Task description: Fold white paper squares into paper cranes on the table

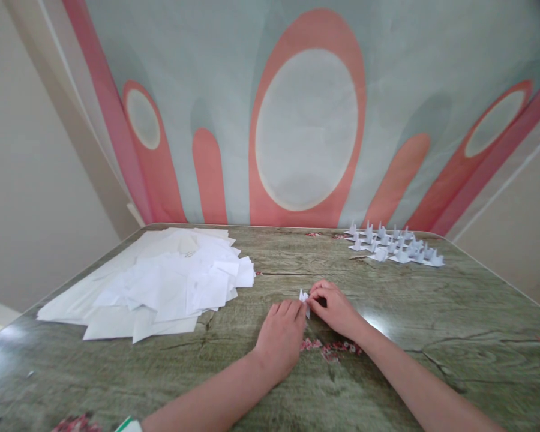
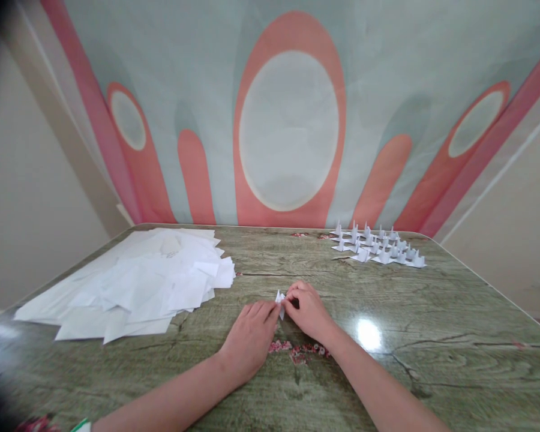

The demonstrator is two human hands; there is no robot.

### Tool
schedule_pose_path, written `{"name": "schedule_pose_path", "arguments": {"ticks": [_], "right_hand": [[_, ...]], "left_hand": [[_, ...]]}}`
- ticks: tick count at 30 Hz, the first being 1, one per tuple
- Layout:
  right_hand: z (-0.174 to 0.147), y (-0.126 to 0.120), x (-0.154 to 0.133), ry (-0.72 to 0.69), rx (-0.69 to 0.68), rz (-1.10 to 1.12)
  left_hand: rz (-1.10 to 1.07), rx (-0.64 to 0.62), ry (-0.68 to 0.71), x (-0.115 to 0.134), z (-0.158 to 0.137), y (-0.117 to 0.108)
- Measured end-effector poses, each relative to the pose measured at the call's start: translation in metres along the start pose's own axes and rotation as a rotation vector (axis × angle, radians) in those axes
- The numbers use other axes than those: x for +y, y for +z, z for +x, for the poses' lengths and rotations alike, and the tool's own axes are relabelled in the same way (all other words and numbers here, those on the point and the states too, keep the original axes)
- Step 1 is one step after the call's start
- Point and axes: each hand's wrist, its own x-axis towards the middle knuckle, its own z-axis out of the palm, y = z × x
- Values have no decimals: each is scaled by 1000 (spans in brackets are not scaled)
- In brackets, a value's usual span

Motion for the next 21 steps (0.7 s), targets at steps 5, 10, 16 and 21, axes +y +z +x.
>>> {"name": "schedule_pose_path", "arguments": {"ticks": [5,10,16,21], "right_hand": [[0,0,0,-5,9,-14],[-1,2,0,-14,27,-43],[-2,3,1,-16,31,-73],[-2,3,2,-13,30,-91]], "left_hand": [[30,-22,7,0,2,2],[37,-13,6,0,2,3],[37,-1,17,0,2,4],[27,26,32,1,2,2]]}}
